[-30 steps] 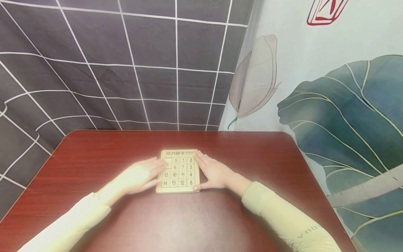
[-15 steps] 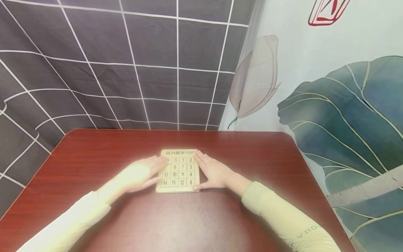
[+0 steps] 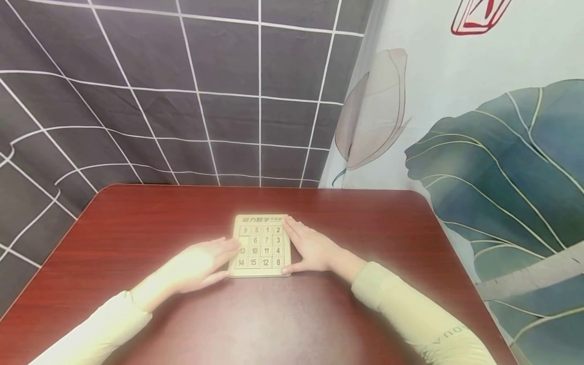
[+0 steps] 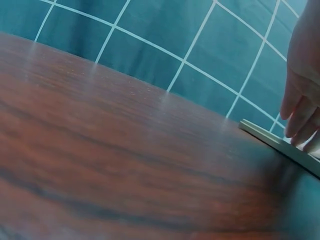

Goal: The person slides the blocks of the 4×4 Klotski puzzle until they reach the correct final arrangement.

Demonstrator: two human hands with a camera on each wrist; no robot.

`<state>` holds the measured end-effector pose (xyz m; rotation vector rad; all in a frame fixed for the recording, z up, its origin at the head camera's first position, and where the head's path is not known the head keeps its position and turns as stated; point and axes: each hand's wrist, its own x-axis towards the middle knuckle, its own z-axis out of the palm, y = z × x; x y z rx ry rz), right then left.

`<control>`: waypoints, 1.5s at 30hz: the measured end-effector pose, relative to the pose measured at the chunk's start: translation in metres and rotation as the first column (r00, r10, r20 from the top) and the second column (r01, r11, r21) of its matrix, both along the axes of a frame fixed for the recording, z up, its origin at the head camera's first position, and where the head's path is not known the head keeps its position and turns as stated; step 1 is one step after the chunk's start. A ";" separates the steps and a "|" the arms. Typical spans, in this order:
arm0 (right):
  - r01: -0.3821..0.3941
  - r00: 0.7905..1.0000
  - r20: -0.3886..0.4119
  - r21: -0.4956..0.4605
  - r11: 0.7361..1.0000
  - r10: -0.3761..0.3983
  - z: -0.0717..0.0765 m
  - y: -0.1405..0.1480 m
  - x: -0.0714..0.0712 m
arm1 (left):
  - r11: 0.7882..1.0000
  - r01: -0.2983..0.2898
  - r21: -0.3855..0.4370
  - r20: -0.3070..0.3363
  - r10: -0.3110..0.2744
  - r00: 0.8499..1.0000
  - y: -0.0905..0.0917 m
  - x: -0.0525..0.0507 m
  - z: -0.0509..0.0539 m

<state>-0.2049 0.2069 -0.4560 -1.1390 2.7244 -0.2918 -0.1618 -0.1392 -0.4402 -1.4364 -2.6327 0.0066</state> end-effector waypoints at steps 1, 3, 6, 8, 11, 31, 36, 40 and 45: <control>-0.001 1.000 -0.001 0.000 1.000 0.001 -0.001 0.000 -0.001 | 1.000 0.006 0.000 -0.006 -0.006 1.000 0.000 0.000 0.000; -0.002 1.000 -0.002 -0.001 1.000 0.002 -0.001 0.000 -0.001 | 1.000 0.022 0.008 -0.018 -0.022 1.000 0.000 0.001 0.000; -0.002 1.000 -0.002 -0.005 1.000 0.002 -0.001 -0.001 -0.002 | 0.998 0.052 0.018 -0.034 -0.052 0.998 0.000 0.002 0.000; 0.000 1.000 -0.002 -0.007 1.000 0.000 -0.002 -0.001 -0.002 | 0.998 0.063 0.023 -0.041 -0.062 0.997 0.001 0.003 0.000; -0.001 1.000 0.000 -0.011 1.000 0.001 -0.001 0.000 -0.001 | 0.998 0.061 0.024 -0.054 -0.059 0.997 0.001 0.002 -0.003; -0.009 1.000 -0.003 -0.006 1.000 0.009 0.002 -0.001 0.001 | 0.998 0.060 -0.012 -0.043 -0.061 0.997 0.001 -0.004 -0.002; -0.008 1.000 -0.005 -0.005 1.000 0.007 0.002 -0.001 0.002 | 0.992 0.125 0.030 -0.108 -0.121 0.987 -0.005 0.012 0.000; -0.003 1.000 -0.004 -0.001 1.000 0.003 0.001 -0.001 0.001 | 0.990 0.138 0.031 -0.110 -0.134 0.985 -0.005 0.024 -0.001; -0.003 1.000 -0.002 -0.003 1.000 0.003 0.001 -0.001 0.000 | 0.993 0.116 0.017 -0.090 -0.114 0.989 -0.004 0.028 -0.003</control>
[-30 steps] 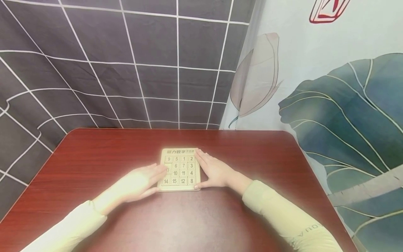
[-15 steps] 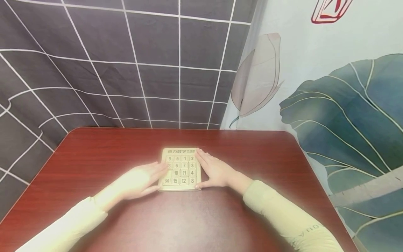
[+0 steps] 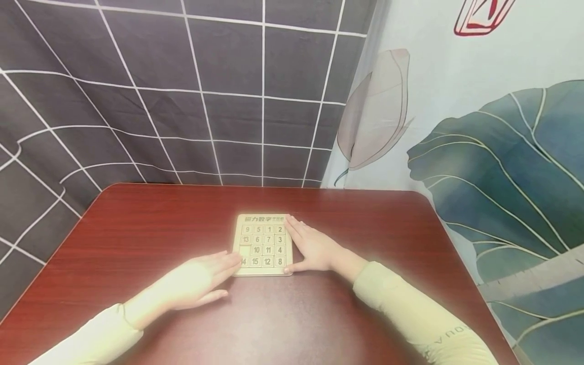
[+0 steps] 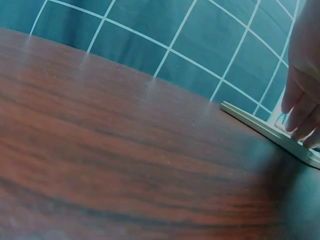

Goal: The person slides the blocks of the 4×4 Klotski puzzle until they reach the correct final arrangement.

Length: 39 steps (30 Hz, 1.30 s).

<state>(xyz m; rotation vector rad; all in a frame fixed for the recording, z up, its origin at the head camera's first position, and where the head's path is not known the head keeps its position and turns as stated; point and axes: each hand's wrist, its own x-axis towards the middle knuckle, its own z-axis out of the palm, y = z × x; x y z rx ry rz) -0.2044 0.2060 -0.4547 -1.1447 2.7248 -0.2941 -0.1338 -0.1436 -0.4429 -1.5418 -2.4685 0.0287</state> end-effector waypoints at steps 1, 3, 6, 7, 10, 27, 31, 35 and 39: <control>0.000 1.000 0.001 -0.001 1.000 0.000 0.000 0.000 0.000 | 1.000 -0.004 -0.001 -0.003 0.004 1.000 0.000 0.000 0.000; 0.003 1.000 0.003 -0.002 1.000 -0.003 0.000 0.000 0.000 | 1.000 -0.009 -0.001 -0.010 0.009 1.000 0.001 -0.002 0.000; 0.007 1.000 0.006 -0.005 1.000 -0.007 0.000 0.000 0.000 | 1.000 -0.022 -0.001 -0.016 0.022 1.000 0.002 -0.005 0.000; 0.007 1.000 0.007 -0.005 1.000 -0.007 -0.001 0.000 0.000 | 1.000 -0.029 -0.003 -0.016 0.029 0.999 0.003 -0.007 0.000; 0.007 1.000 0.008 -0.003 1.000 -0.007 -0.002 0.000 0.000 | 0.999 -0.053 -0.014 -0.014 0.053 0.999 0.004 -0.012 0.000; 0.001 1.000 0.004 -0.004 1.000 -0.001 -0.002 0.000 -0.003 | 0.999 0.050 -0.001 -0.025 -0.050 0.998 0.018 -0.012 0.002; 0.001 1.000 0.004 -0.004 1.000 -0.001 -0.003 0.000 -0.002 | 0.997 0.070 -0.010 -0.035 -0.070 0.997 0.022 -0.009 -0.001; 0.001 1.000 0.005 -0.002 1.000 -0.001 -0.003 0.000 -0.002 | 0.998 0.056 -0.013 -0.021 -0.056 0.998 0.021 -0.007 -0.004; -0.001 1.000 0.007 0.000 1.000 0.001 -0.003 0.001 -0.001 | 0.999 0.040 -0.006 -0.012 -0.040 0.999 0.014 -0.004 -0.005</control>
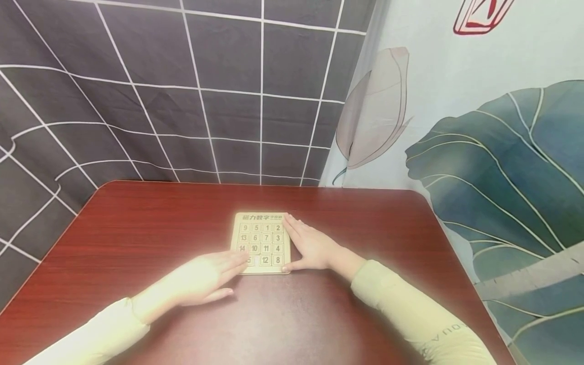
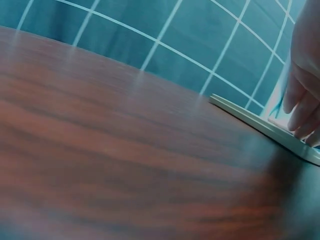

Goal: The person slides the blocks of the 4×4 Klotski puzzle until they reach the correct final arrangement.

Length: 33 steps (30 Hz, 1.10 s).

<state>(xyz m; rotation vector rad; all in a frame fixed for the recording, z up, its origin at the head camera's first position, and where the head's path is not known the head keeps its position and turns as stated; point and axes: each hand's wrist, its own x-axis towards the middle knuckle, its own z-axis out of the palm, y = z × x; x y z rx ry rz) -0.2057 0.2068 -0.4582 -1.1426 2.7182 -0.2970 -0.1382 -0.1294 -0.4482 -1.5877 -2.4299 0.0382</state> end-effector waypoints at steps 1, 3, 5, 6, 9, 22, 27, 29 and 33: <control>-0.002 1.000 0.001 0.001 1.000 0.002 0.000 0.000 0.000 | 1.000 -0.005 0.004 0.000 0.005 1.000 -0.003 0.001 0.000; -0.004 1.000 0.002 0.001 1.000 0.004 0.001 0.000 0.000 | 1.000 -0.015 0.012 -0.003 0.015 1.000 -0.009 0.003 0.000; -0.004 1.000 0.001 0.000 1.000 0.004 0.002 -0.001 0.001 | 1.000 -0.023 0.021 -0.007 0.023 1.000 -0.014 0.004 0.000; -0.004 1.000 0.000 -0.001 1.000 0.004 0.003 0.000 0.001 | 0.999 -0.026 0.024 -0.010 0.026 1.000 -0.016 0.005 -0.001; -0.002 1.000 -0.006 0.004 1.000 0.002 0.003 0.000 0.000 | 0.999 -0.023 0.036 -0.019 0.024 1.000 -0.019 0.006 0.000; -0.005 1.000 -0.007 0.003 1.000 0.005 0.001 0.000 0.000 | 1.000 0.024 0.020 -0.049 -0.023 0.999 0.013 -0.002 0.003; -0.006 1.000 -0.001 0.001 1.000 0.006 0.001 0.000 0.000 | 0.999 0.035 -0.015 -0.036 -0.035 0.999 0.027 -0.004 0.002; -0.002 1.000 0.003 0.001 1.000 0.002 0.001 0.000 0.000 | 0.999 0.028 -0.032 -0.027 -0.029 0.999 0.030 -0.005 0.001; 0.003 1.000 0.003 0.003 1.000 -0.003 0.001 0.000 0.000 | 0.998 0.016 -0.057 -0.011 -0.016 1.000 0.033 -0.007 -0.001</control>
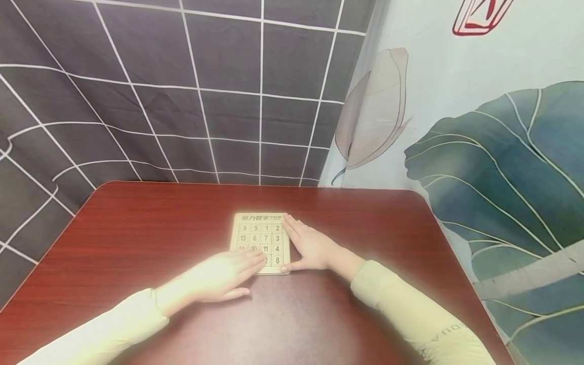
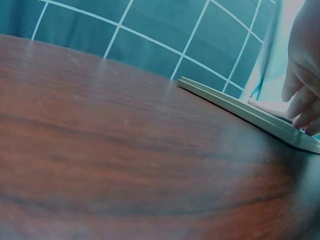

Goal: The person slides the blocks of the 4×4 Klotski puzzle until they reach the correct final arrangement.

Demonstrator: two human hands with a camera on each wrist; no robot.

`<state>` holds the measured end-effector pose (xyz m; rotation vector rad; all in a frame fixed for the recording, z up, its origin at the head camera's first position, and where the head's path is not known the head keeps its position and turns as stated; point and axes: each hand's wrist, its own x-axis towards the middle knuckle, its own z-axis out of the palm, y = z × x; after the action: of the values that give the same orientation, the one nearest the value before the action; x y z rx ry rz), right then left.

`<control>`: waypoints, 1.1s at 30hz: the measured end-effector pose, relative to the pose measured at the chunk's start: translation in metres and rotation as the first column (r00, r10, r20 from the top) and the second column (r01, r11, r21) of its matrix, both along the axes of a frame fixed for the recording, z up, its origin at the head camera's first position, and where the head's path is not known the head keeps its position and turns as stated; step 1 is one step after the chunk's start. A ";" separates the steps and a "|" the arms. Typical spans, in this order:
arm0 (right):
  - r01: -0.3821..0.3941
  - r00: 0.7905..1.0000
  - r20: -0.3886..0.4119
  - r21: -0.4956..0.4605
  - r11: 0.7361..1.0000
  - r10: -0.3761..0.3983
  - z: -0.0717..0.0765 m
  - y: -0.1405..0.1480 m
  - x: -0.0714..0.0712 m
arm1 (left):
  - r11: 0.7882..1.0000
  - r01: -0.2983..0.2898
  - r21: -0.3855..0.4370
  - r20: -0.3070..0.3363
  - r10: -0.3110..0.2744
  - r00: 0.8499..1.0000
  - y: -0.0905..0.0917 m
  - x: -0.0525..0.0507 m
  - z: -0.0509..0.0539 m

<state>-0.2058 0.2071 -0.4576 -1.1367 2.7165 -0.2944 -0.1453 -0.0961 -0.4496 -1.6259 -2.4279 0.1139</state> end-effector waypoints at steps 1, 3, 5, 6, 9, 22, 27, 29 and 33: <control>-0.001 1.000 0.000 -0.001 1.000 0.001 0.000 0.000 0.000 | 1.000 0.001 -0.002 0.000 -0.001 1.000 -0.001 0.000 -0.001; -0.001 1.000 -0.005 -0.001 1.000 0.001 0.000 0.000 0.000 | 1.000 0.001 0.002 0.006 -0.001 1.000 -0.003 -0.001 -0.002; -0.001 1.000 -0.007 -0.002 1.000 0.001 -0.001 0.000 0.000 | 1.000 0.002 0.015 0.010 -0.002 1.000 -0.007 0.000 -0.003; -0.002 1.000 -0.008 -0.001 1.000 0.002 -0.001 0.000 0.000 | 1.000 0.000 0.018 0.013 -0.001 1.000 -0.010 0.000 -0.004; -0.002 1.000 -0.009 -0.001 1.000 0.002 -0.001 0.000 0.000 | 1.000 -0.011 0.028 0.024 0.011 1.000 -0.018 0.001 -0.004; 0.001 1.000 0.000 0.001 1.000 -0.001 0.003 0.000 0.002 | 0.998 -0.003 0.062 0.022 0.001 1.000 -0.017 0.001 0.002; 0.002 1.000 -0.001 -0.001 1.000 -0.002 0.000 0.000 0.001 | 0.998 0.006 0.061 0.058 -0.010 0.998 0.000 -0.005 0.004; 0.003 1.000 -0.003 0.000 1.000 -0.003 0.000 0.001 0.001 | 0.998 0.015 0.055 0.070 -0.019 0.997 0.007 -0.007 0.004; 0.000 1.000 -0.001 0.000 1.000 0.000 0.000 0.002 0.001 | 0.999 0.032 0.026 0.066 -0.033 0.997 0.016 -0.008 0.003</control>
<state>-0.2047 0.2086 -0.4576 -1.1377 2.7173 -0.2934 -0.1537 -0.0800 -0.4470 -1.6837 -2.4398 0.0245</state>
